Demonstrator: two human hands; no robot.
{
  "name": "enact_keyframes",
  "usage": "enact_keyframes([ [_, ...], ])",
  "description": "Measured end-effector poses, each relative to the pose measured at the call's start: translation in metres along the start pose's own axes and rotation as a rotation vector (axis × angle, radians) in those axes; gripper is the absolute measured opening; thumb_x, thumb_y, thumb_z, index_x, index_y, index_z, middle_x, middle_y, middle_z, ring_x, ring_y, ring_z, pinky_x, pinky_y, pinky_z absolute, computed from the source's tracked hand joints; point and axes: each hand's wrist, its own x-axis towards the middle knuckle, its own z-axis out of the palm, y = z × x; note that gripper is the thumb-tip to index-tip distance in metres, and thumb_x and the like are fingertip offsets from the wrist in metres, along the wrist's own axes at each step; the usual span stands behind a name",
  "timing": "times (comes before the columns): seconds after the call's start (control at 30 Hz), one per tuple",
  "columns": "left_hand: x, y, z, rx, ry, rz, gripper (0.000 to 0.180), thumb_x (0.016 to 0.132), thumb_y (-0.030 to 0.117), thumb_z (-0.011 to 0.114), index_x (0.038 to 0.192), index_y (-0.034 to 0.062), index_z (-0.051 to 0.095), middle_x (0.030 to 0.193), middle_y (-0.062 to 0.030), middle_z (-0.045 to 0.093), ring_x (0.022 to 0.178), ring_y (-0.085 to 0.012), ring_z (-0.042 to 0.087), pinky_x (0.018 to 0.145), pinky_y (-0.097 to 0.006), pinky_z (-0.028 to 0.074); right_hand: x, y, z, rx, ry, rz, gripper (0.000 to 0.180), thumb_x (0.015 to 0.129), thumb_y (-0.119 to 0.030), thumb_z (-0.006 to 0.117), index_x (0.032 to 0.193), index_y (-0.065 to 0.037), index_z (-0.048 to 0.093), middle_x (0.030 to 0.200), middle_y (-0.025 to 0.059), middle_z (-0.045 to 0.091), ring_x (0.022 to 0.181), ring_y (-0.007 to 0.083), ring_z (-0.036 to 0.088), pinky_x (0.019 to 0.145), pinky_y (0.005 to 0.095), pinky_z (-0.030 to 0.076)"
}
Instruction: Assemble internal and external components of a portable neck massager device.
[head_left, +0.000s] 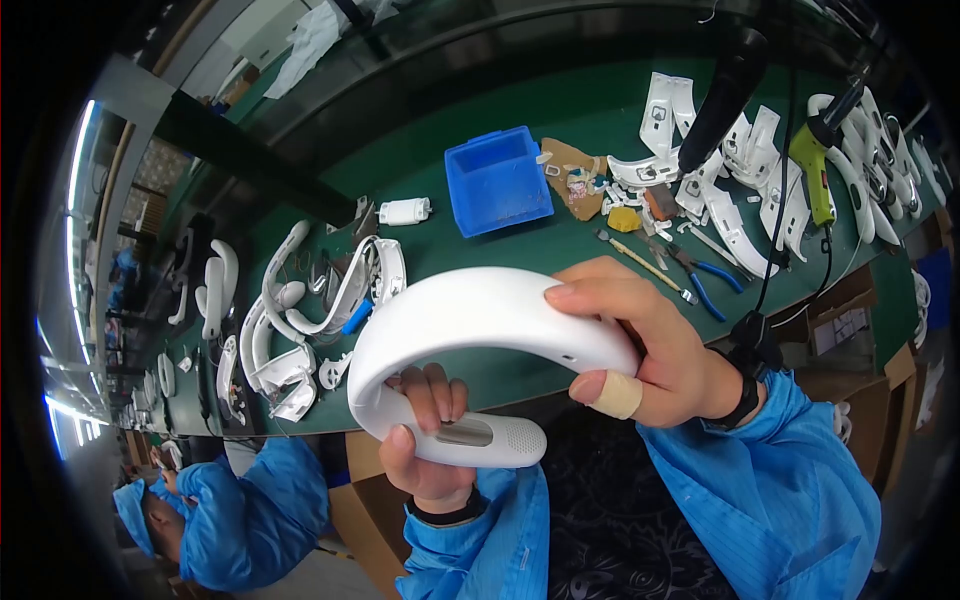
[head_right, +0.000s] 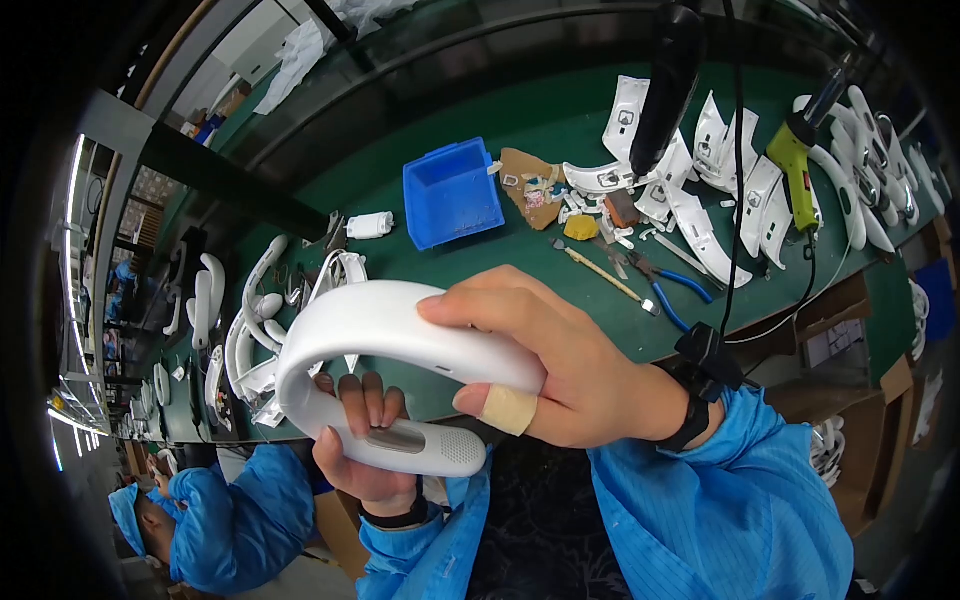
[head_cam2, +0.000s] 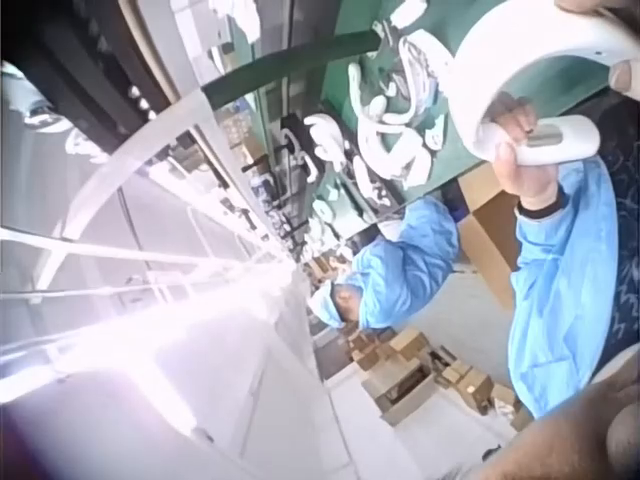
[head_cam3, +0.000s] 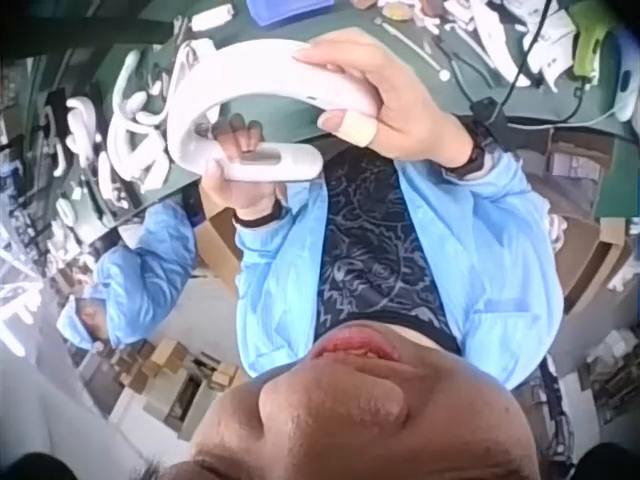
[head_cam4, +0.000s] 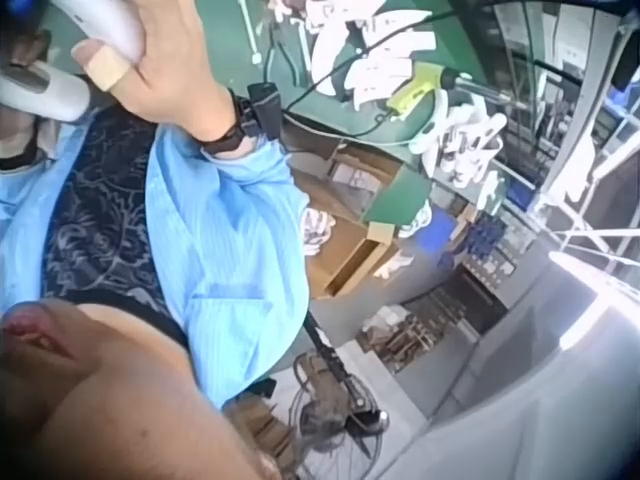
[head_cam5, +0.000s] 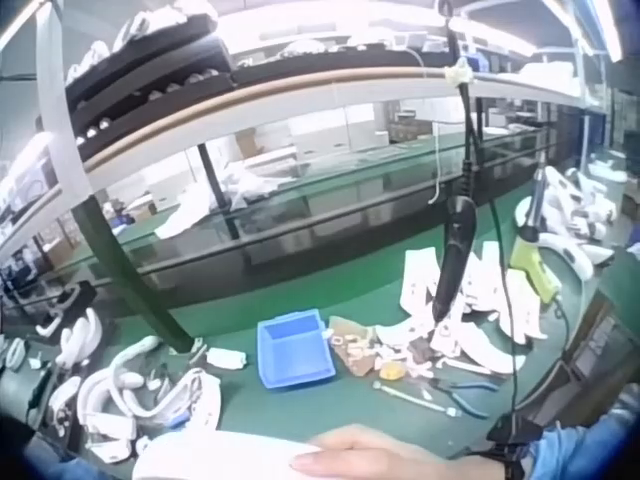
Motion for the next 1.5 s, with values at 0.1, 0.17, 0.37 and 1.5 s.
enact_keyframes([
  [0.1, -0.002, 0.004, 0.001, 0.009, 0.043, -0.015, 0.073, 0.091, 0.048, 0.070, 0.145, 0.0067, 0.042, 0.086, -0.0021, 0.047, 0.080, -0.0139, 0.042, 0.073, -0.028, 0.040, -0.006, -0.002, 0.008, 0.205, 0.067, 0.245, 0.064, 0.095, -0.017, 0.071, 0.150, -0.003, 0.040, 0.131, 0.0154, 0.055, 0.114, 0.0233, 0.058, 0.096, 0.0359, 0.048],
  [0.17, -0.003, 0.018, 0.009, 0.075, 0.035, -0.005, 0.101, 0.086, 0.069, 0.066, 0.155, 0.0051, 0.029, 0.099, -0.0063, 0.051, 0.088, -0.0162, 0.048, 0.077, -0.028, 0.046, 0.004, 0.003, 0.010, 0.448, 0.144, 0.456, 0.067, 0.100, -0.019, 0.065, 0.155, -0.007, 0.028, 0.131, 0.0153, 0.054, 0.104, 0.0180, 0.060, 0.089, 0.0314, 0.051],
  [0.37, 0.023, 0.046, 0.056, 0.114, -0.057, -0.108, 0.106, 0.092, 0.026, 0.073, 0.162, 0.0076, -0.004, 0.159, -0.0315, 0.029, 0.135, -0.0368, 0.054, 0.110, -0.040, 0.051, 0.005, 0.025, 0.008, 1.121, 0.294, 0.865, 0.055, 0.107, -0.032, 0.049, 0.155, -0.012, 0.030, 0.121, 0.0152, 0.059, 0.081, 0.0177, 0.062, 0.060, 0.0285, 0.055],
  [1.5, 0.096, -0.019, -0.018, 1.167, -0.271, 0.522, 0.029, 0.092, 0.011, 0.074, 0.116, -0.0007, 0.063, 0.106, -0.0140, 0.069, 0.102, -0.0264, 0.068, 0.095, -0.038, 0.052, -0.075, 0.017, 0.019, 0.465, -0.183, 1.141, 0.040, 0.107, -0.040, 0.051, 0.126, -0.006, 0.057, 0.114, 0.0082, 0.069, 0.089, 0.0159, 0.068, 0.078, 0.0287, 0.055],
])
